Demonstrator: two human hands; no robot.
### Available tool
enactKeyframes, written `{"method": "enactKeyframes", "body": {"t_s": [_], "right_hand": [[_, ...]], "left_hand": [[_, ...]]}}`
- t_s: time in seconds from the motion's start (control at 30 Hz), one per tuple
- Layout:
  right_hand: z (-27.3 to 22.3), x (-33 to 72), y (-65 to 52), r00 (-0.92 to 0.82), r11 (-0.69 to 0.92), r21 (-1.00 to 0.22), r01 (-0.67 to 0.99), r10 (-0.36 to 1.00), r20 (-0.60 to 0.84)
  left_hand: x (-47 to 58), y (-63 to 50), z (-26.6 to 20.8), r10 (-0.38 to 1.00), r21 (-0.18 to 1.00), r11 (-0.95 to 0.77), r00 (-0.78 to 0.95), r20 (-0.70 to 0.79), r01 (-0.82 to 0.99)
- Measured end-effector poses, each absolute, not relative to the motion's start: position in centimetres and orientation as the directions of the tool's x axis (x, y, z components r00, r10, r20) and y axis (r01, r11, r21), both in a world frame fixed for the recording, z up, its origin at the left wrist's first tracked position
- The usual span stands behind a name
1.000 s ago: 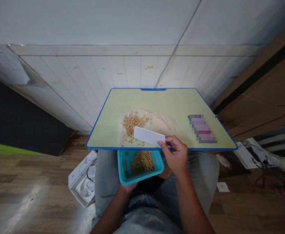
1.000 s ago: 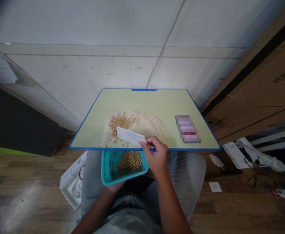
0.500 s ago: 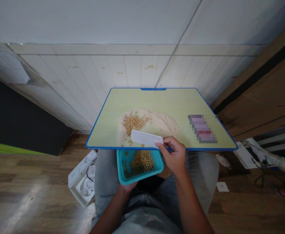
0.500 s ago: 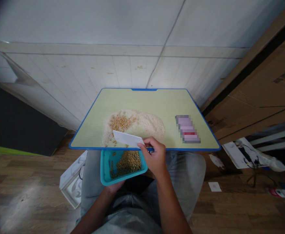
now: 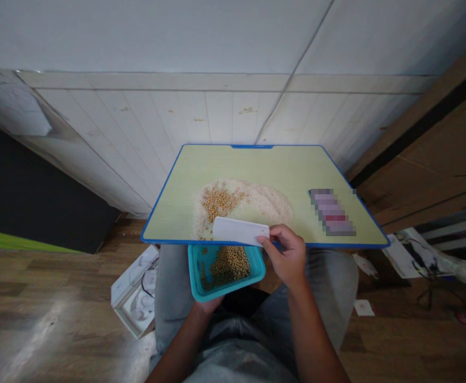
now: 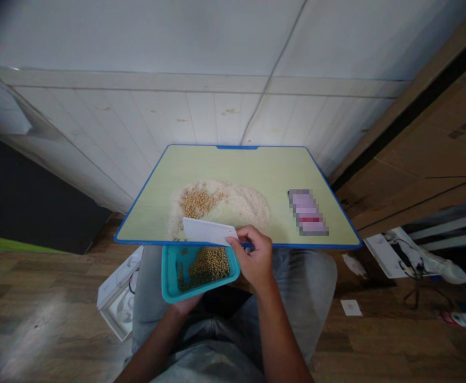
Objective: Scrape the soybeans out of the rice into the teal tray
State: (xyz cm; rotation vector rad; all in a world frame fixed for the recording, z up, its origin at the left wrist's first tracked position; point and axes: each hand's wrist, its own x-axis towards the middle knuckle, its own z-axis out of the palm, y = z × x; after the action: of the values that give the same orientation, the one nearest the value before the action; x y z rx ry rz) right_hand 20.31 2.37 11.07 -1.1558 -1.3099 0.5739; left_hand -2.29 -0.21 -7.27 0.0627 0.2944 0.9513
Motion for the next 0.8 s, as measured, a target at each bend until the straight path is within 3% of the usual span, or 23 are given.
{"method": "enactKeyframes", "body": {"t_s": [0.17,0.53,0.67,0.8], "right_hand": [[10.7,19.6,2.9,0.343,0.353,-0.884,0.307,0.825,0.449],[10.7,18.2,3.4,0.250,0.364,-0.892,0.268,0.868,0.429],[11.0,18.3,3.3,0.220,0.365,-0.897,0.249,0.880,0.420],[11.1,18.4,3.2,0.189,0.382,-0.891,0.244,0.883,0.430]], "left_hand": [[-2.8,-0.4,-6.9,0.856,0.225,0.516,0.489,-0.168,-0.827],[-3.5,-0.2,-6.7,0.895,0.251,0.446,0.435,-0.101,-0.859],[-3.7,0.0,-7.6,0.873,0.199,0.487,0.465,-0.150,-0.850],[-3.8,0.1,-8.0,0.875,0.220,0.483,0.457,-0.162,-0.848]]}}
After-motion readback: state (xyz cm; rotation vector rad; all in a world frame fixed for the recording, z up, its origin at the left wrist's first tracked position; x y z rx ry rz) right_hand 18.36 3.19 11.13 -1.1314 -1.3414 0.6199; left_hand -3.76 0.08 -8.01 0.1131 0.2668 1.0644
